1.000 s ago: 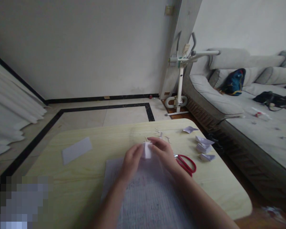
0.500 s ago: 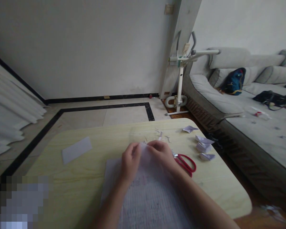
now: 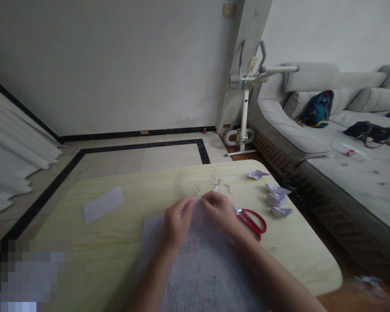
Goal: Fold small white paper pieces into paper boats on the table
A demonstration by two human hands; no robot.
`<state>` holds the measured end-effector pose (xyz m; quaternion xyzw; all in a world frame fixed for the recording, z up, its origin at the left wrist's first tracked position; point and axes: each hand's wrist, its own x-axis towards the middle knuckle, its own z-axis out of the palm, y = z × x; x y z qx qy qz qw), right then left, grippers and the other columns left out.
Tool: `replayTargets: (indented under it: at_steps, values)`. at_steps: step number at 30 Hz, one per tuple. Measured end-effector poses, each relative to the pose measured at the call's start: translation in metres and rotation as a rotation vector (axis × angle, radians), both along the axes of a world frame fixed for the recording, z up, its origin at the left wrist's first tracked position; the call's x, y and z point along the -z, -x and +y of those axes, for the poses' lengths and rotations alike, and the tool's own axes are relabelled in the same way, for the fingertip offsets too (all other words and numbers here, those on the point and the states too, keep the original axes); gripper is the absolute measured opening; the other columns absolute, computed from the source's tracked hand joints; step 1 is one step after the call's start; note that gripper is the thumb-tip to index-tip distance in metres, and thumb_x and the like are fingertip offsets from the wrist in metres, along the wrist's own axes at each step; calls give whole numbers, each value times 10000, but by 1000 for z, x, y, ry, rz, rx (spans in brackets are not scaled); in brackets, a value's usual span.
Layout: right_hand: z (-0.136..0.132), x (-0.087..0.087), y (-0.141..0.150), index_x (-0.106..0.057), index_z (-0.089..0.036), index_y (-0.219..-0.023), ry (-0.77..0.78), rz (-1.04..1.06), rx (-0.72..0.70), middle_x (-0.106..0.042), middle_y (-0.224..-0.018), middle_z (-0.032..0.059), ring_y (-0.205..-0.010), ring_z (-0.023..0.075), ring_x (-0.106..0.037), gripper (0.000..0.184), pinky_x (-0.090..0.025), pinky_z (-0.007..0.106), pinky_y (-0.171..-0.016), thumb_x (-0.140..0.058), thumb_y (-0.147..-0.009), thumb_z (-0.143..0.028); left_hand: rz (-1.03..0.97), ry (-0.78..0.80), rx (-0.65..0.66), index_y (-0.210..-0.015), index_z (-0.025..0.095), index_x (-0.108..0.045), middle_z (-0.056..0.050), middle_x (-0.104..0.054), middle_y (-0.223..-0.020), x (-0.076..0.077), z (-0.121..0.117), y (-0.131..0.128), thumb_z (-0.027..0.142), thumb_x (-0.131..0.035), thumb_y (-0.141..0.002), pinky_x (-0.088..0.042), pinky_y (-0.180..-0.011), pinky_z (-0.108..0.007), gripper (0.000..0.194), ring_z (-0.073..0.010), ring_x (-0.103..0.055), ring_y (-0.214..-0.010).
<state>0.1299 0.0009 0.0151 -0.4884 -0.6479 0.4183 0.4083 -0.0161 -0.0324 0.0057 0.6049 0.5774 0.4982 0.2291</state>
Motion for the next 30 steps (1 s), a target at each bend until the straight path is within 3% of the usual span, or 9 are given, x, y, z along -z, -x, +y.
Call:
replayTargets:
  at_steps: [10, 17, 24, 30]
  values:
    - [-6, -2, 0, -594, -172, -648, -245, -202, 120, -542, -597, -17, -566, 114, -472, 109, -339, 216, -541, -527, -730, -147, 185, -98, 122, -1001, 185, -693, -75, -734, -958, -2, -4, -4, 231, -516, -877, -519, -806, -277, 221, -186, -682, -874]
    - [-10, -6, 1, -566, -189, -663, -219, -259, 182, -549, -577, -19, -521, 115, -464, 131, -333, 222, -505, -541, -785, -230, 251, -148, 140, -1114, 213, -668, -82, -711, -1061, -4, -7, -7, 208, -502, -878, -498, -887, -330, 289, -213, -662, -966]
    - [-13, -9, 5, -631, -185, -857, -179, -133, 84, -628, -653, 4, -569, 127, -546, 127, -412, 222, -542, -546, -830, -275, 63, -47, 39, -1092, 192, -677, -80, -714, -1055, -2, -4, -7, 252, -497, -886, -491, -876, -295, 280, -210, -660, -977]
    - [-14, -10, 6, -653, -168, -919, -61, 107, -70, -658, -716, 29, -633, 140, -605, 235, -468, 242, -590, -469, -892, -312, -150, 90, -38, -959, 163, -687, -55, -723, -888, -6, -1, -3, 339, -479, -894, -495, -729, -241, 280, -184, -663, -828]
